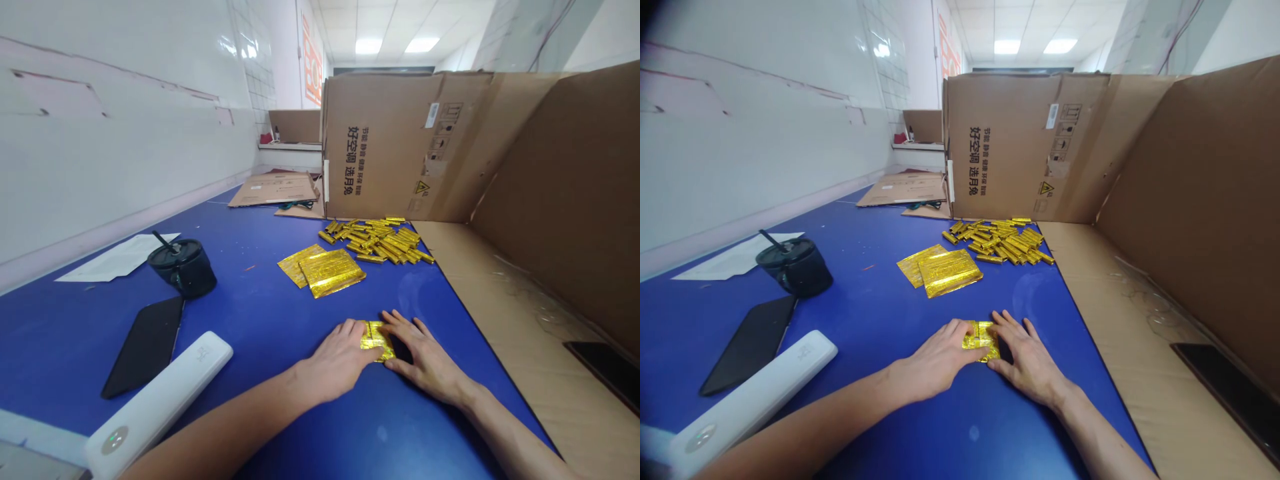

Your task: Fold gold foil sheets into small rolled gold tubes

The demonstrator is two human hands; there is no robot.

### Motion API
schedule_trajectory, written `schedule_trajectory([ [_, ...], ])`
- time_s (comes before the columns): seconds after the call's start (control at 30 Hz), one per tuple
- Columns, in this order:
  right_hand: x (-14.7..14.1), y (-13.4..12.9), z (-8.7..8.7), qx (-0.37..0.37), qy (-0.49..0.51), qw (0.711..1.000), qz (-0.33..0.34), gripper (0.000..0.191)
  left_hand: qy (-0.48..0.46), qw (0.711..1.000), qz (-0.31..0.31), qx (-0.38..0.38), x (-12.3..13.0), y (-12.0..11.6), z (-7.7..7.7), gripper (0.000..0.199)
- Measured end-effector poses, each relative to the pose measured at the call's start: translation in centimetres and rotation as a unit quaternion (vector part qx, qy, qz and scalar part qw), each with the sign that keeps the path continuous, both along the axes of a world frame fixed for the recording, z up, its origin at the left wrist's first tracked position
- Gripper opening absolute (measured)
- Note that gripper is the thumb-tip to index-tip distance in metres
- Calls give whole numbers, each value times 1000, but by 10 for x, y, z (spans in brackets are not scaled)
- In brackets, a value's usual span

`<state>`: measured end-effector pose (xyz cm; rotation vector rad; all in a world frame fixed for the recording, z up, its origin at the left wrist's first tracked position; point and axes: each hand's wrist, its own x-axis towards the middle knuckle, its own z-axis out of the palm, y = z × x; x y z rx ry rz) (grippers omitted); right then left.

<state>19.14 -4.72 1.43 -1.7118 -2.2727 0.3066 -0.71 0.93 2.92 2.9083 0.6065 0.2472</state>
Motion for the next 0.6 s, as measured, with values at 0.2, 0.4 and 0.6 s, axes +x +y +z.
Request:
schedule_trajectory([
  [0.2,-7,-6,10,30,23,998,50,16,32,999,-7,26,2,4,0,40],
  [0.4,-13,-6,6,60,10,996,57,19,27,999,-6,27,3,6,-1,36],
  [0.6,-16,-7,3,87,-2,995,54,19,3,999,-43,33,5,6,-5,22],
])
